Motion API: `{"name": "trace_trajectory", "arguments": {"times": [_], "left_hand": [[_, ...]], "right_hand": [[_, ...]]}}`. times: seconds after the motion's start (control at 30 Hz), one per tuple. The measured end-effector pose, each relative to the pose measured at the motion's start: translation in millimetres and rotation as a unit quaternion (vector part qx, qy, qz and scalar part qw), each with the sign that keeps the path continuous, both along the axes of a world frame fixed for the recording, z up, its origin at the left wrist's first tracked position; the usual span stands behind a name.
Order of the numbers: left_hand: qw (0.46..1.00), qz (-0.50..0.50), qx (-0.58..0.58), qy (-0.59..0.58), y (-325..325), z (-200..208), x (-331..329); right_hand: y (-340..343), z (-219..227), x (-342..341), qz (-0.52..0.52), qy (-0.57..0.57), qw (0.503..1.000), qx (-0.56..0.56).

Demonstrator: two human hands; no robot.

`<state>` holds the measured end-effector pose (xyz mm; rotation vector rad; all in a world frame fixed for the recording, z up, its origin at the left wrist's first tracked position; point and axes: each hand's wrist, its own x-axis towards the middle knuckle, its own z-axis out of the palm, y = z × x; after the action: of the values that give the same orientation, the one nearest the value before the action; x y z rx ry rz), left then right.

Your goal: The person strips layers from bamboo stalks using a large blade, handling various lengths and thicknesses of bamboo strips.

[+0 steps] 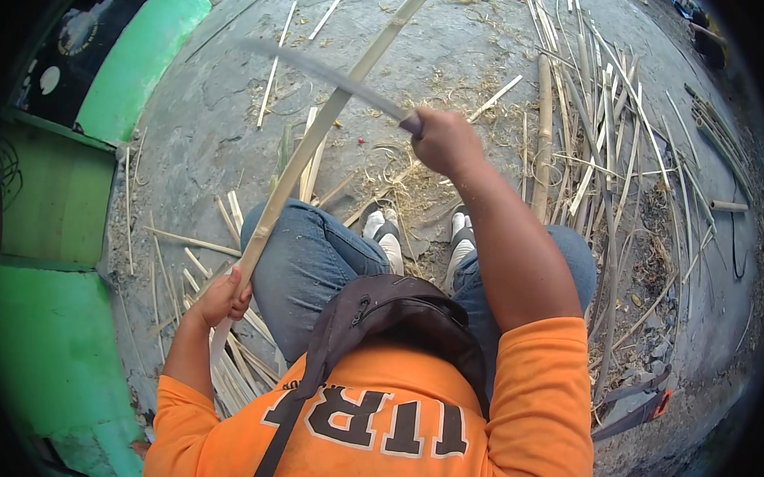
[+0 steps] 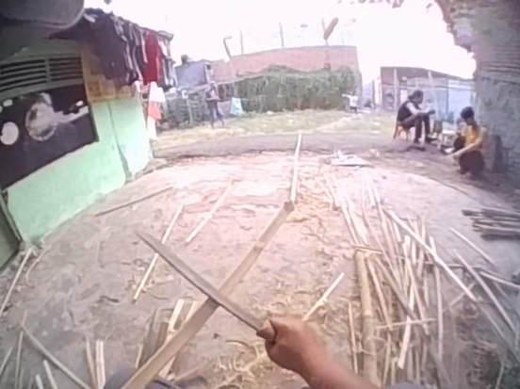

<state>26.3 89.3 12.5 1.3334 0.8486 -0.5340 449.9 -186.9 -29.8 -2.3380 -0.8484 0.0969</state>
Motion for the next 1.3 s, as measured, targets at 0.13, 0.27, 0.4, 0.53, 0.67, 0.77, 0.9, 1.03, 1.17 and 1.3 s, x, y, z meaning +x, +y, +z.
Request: {"name": "trace_trajectory", "arguments": {"times": [0.13,0.27,0.4,0.53,0.67,0.77,0.9,1.03,1.17,1.3], "left_hand": [[0.999,0.026,0.014,0.02,-4.4,6.4,-0.7],[0.995,0.025,0.099,-0.014,-4.9,-2.2,-14.2],[0.996,0.014,0.088,0.001,-4.3,0.5,0.4],[0.997,0.011,0.079,0.016,-7.4,20.0,-1.4],[0.995,-0.001,0.09,-0.05,-10.1,3.9,-4.7],[0.99,0.037,0.115,-0.078,-18.3,15.3,-2.4],[0.965,0.064,0.183,-0.178,-13.7,33.8,18.2],[0.919,0.096,0.247,-0.291,-4.7,56.5,54.4],[0.879,0.124,0.271,-0.373,6.9,80.1,98.4],[0.812,0.169,0.311,-0.465,-4.5,120.3,140.6]], "right_hand": [[14.6,16.0,-34.1,0.186,-0.084,0.976,-0.081],[19.9,37.9,-28.7,0.179,-0.082,0.975,-0.105],[-12.7,-19.4,35.2,0.011,0.064,0.997,-0.05],[-14.6,-32.5,43.8,-0.11,0.103,0.987,0.061],[-9.6,-29.3,43.2,-0.095,0.15,0.96,0.215],[-1.0,9.0,18.1,-0.055,0.214,0.92,0.324],[-2.0,55.0,-7.4,-0.029,0.277,0.881,0.382],[-3.7,76.6,-14.2,-0.002,0.176,0.908,0.379],[-3.1,89.7,-23.7,-0.064,0.053,0.922,0.377],[-7.7,98.7,-29.1,-0.05,0.043,0.923,0.38]]}}
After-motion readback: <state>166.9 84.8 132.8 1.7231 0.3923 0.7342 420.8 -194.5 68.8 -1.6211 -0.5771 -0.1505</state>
